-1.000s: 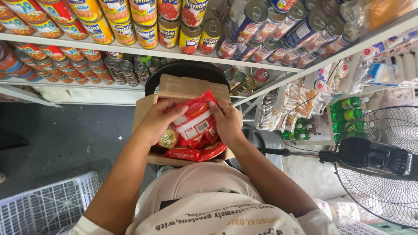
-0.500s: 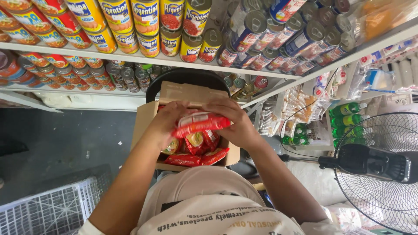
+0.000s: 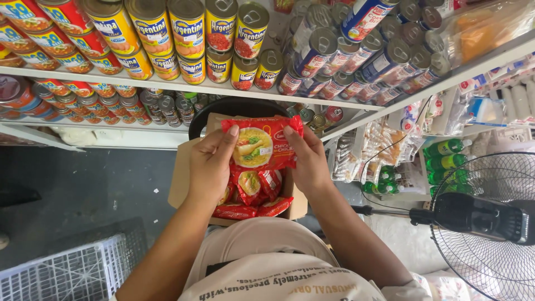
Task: The person is stocking packets of instant noodles onto a grocery store shelf from a cardboard box.
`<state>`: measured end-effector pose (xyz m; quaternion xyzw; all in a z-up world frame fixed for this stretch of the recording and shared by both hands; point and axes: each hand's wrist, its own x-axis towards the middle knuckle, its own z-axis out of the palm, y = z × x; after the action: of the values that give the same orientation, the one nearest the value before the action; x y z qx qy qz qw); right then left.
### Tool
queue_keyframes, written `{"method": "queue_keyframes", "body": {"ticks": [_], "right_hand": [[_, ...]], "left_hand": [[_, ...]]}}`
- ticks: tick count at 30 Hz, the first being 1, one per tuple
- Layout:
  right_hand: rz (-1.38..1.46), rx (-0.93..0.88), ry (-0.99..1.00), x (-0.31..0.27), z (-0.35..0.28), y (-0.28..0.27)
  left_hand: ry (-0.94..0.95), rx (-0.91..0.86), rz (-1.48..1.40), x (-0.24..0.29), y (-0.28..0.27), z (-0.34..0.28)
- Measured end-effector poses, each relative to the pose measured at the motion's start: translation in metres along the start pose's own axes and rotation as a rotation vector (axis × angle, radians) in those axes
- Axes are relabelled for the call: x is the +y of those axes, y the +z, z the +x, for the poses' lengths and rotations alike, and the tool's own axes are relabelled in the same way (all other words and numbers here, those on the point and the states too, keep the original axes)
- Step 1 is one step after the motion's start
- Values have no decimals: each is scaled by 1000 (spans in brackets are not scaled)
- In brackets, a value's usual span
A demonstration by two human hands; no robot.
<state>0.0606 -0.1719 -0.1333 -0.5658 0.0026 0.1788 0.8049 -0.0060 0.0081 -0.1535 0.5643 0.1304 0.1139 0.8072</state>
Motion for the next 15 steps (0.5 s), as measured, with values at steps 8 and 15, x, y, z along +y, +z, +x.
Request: {"method": "queue_keyframes", "body": {"ticks": [8,15], "right_hand": [[140,97,-117,9,4,-10],[170,97,-270,6,15,-22]], "left_hand": [[237,140,4,10,9,-1],[225,182,-142,26,15,1]]}}
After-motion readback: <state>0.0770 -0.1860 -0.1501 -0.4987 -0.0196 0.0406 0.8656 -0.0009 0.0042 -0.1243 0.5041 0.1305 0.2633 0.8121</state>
